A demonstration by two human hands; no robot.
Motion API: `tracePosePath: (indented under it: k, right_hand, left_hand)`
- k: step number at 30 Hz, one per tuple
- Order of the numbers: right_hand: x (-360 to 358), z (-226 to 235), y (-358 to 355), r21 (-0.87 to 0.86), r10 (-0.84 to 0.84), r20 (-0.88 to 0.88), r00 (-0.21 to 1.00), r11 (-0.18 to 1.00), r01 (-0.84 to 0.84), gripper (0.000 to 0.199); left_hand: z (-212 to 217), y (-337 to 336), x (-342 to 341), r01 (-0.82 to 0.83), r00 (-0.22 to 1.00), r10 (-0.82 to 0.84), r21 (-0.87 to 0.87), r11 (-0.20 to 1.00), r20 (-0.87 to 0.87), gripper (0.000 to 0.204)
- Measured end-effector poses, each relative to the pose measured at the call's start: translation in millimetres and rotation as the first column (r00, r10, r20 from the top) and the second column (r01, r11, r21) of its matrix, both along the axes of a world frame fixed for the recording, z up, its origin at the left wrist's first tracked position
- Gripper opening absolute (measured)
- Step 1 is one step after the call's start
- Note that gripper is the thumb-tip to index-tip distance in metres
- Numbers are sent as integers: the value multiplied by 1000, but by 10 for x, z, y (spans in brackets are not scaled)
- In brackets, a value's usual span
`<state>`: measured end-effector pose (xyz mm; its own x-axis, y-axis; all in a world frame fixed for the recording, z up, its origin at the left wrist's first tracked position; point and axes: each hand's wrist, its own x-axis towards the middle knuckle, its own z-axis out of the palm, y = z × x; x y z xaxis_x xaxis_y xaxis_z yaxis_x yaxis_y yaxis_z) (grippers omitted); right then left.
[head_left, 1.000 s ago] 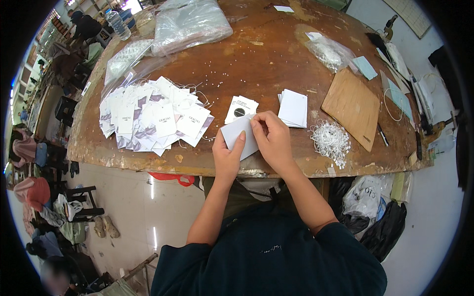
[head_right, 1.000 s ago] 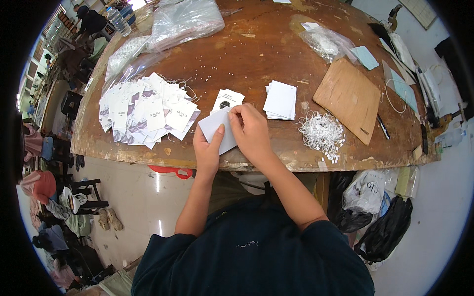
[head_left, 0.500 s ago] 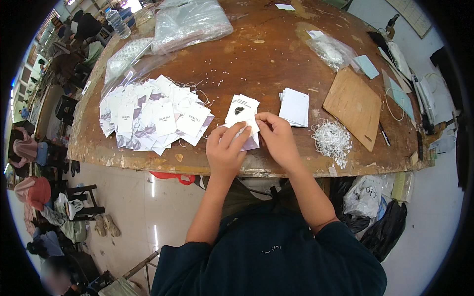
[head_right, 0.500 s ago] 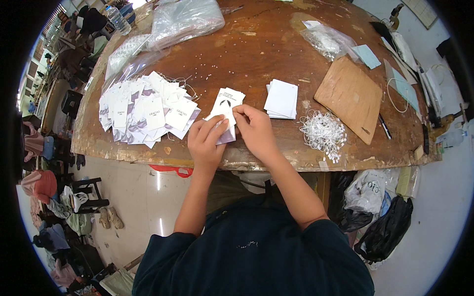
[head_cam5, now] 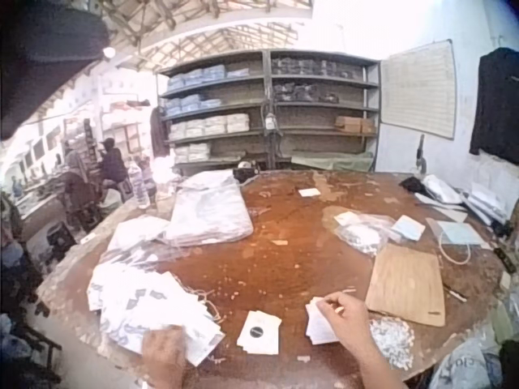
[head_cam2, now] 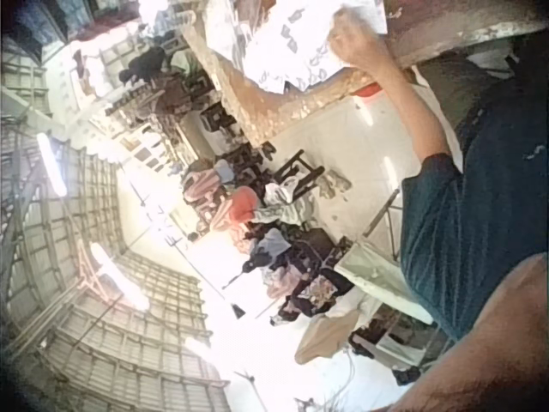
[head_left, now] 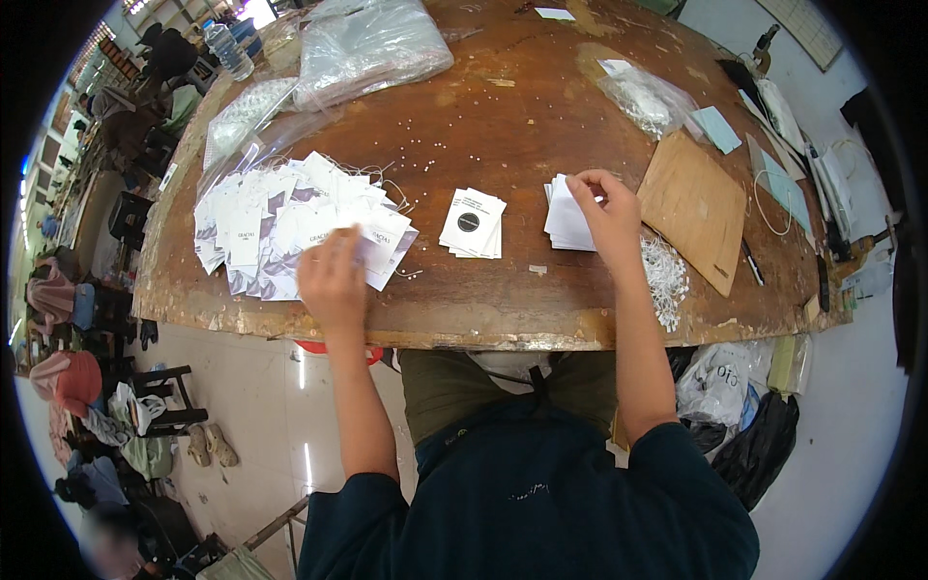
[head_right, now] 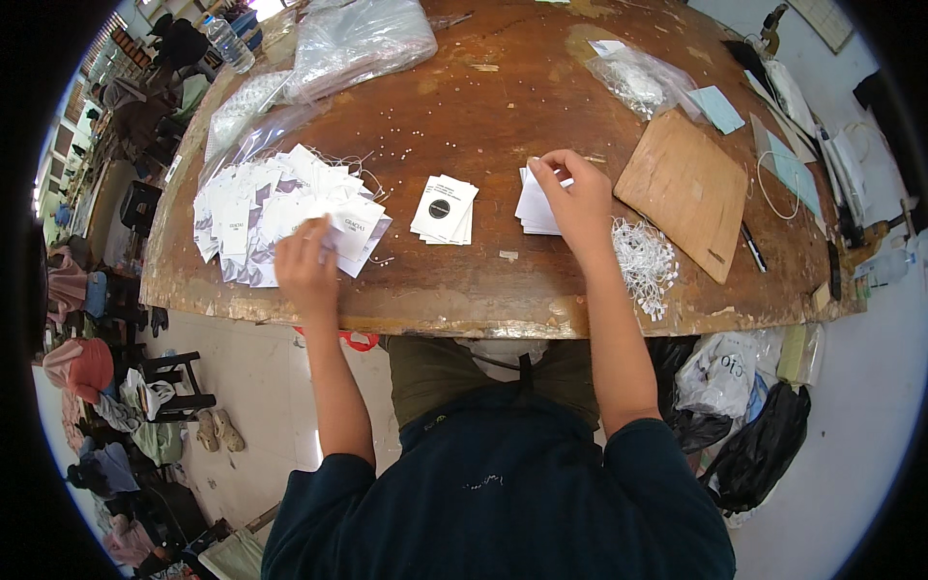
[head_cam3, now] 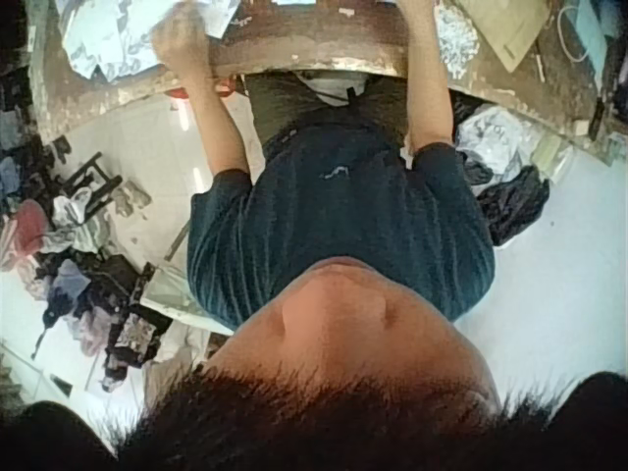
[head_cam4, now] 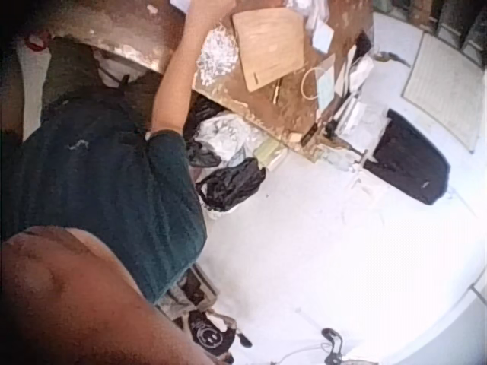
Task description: The person assembles small white paper packs by inserting a printed card into a folded paper sleeve and securing it with a white twist tie. The person repeats this process for multiple units, stacking completed packs on the table.
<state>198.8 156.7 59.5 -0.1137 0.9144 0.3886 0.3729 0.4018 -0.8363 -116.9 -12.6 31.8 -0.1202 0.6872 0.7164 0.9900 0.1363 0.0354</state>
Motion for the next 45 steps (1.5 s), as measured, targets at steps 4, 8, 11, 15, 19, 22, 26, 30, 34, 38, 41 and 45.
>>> tracePosePath:
  k: [4, 8, 11, 15, 19, 22, 26, 30, 34, 38, 41, 45]
  right_hand:
    - [341, 27, 90, 90, 91, 463, 882, 985, -149, 49]
    - [472, -50, 120, 53, 141, 582, 801, 976, -211, 68]
    - [479, -125, 128, -12, 182, 632, 753, 974, -225, 75]
    - [485, -176, 103, -69, 225, 622, 750, 970, -233, 71]
    - [492, -187, 90, -45, 217, 564, 797, 971, -233, 69]
    - [488, -202, 86, -27, 197, 578, 792, 974, -223, 68]
    - [492, -218, 71, -4, 180, 582, 793, 976, -218, 65]
    - [497, -222, 50, 2, 162, 600, 784, 979, -204, 67]
    - [490, -236, 34, 8, 160, 592, 790, 979, -204, 66]
    - [475, -249, 39, 22, 169, 574, 801, 975, -221, 65]
    - [465, -245, 34, 26, 159, 598, 786, 976, -217, 65]
    - [455, -213, -1, 17, 143, 604, 784, 981, -192, 66]
  left_hand:
    - [38, 88, -158, -143, 981, 154, -92, 985, 120, 40]
    - [57, 406, 315, 79, 979, -60, -90, 993, 194, 41]
    - [51, 682, 762, 206, 951, -131, -256, 944, 281, 51]
    - [47, 867, 1071, 181, 940, -41, -392, 902, 339, 58]
    - [56, 872, 1118, 172, 909, 26, -431, 886, 416, 62]
    - [76, 842, 1114, 175, 884, 34, -396, 901, 467, 61]
    - [110, 782, 1082, 183, 891, -23, -312, 932, 452, 58]
    - [77, 682, 1006, 214, 867, -123, -137, 967, 483, 56]
    - [-34, 441, 675, 331, 747, -194, -103, 938, 636, 57]
    - [-157, 231, 216, 410, 586, -144, -139, 901, 798, 53]
    - [-159, 190, -237, 404, 458, -112, -94, 910, 882, 51]
    - [-147, 226, -704, 351, 481, -136, -48, 935, 866, 51]
